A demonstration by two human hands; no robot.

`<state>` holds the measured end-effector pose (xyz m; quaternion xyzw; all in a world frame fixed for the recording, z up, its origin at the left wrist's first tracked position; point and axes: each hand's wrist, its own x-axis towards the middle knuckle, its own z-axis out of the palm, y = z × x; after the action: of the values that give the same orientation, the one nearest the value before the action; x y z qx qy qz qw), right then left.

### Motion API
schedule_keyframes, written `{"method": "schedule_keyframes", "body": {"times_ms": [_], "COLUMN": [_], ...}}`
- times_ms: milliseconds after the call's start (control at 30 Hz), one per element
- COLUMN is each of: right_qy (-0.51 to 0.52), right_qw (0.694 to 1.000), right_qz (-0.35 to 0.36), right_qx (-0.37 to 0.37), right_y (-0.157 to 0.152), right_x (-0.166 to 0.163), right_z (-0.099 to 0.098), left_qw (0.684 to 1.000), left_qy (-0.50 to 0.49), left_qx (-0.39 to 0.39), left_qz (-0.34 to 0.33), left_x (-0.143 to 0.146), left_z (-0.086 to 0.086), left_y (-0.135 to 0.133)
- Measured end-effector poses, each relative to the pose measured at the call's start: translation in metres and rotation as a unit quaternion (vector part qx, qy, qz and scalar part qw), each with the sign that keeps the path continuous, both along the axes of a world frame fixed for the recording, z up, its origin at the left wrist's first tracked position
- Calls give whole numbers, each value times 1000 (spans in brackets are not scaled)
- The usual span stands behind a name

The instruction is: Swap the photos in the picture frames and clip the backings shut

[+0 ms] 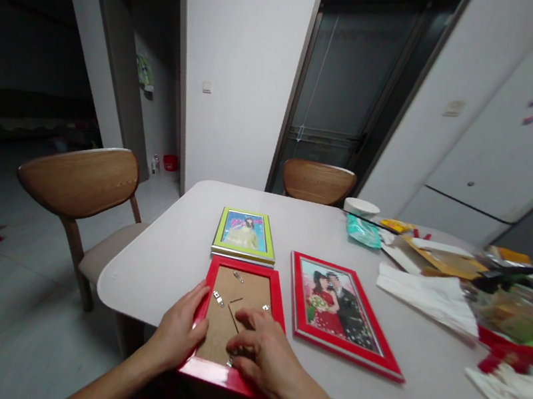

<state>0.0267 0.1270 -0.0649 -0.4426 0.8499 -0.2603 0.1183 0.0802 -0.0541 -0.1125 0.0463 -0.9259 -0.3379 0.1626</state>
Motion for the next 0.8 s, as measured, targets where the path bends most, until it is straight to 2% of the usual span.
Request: {"method": "schedule_keyframes", "body": {"times_ms": [133,333,433,533,667,800], "right_qy": [44,78,84,74,76,93], "right_qw": [999,989,986,984,980,977], "right_qz": [-11,-124,-141,-163,-181,-181], "right_qx": [-20,-8,3,-18,-36,-64], "right_y": [-7,-7,-10,-12,-14,-25], "right_x": [1,-6,-9,-11,-13,-8], "right_z": [-8,-13,-13,-12,-4,10], "left_qw": [1000,1000,1000,999,994,962], "left_qy": [4,-2,-6,-14,-22,28], "left_qx": [-6,2,13,37,111,272], "left_qz": [-2,-3,-1,-1,4,24], "left_x": [0,0,0,1,-2,-10], "left_z": [0,1,1,4,14,23], "left_y": [0,0,0,-1,1,3]}}
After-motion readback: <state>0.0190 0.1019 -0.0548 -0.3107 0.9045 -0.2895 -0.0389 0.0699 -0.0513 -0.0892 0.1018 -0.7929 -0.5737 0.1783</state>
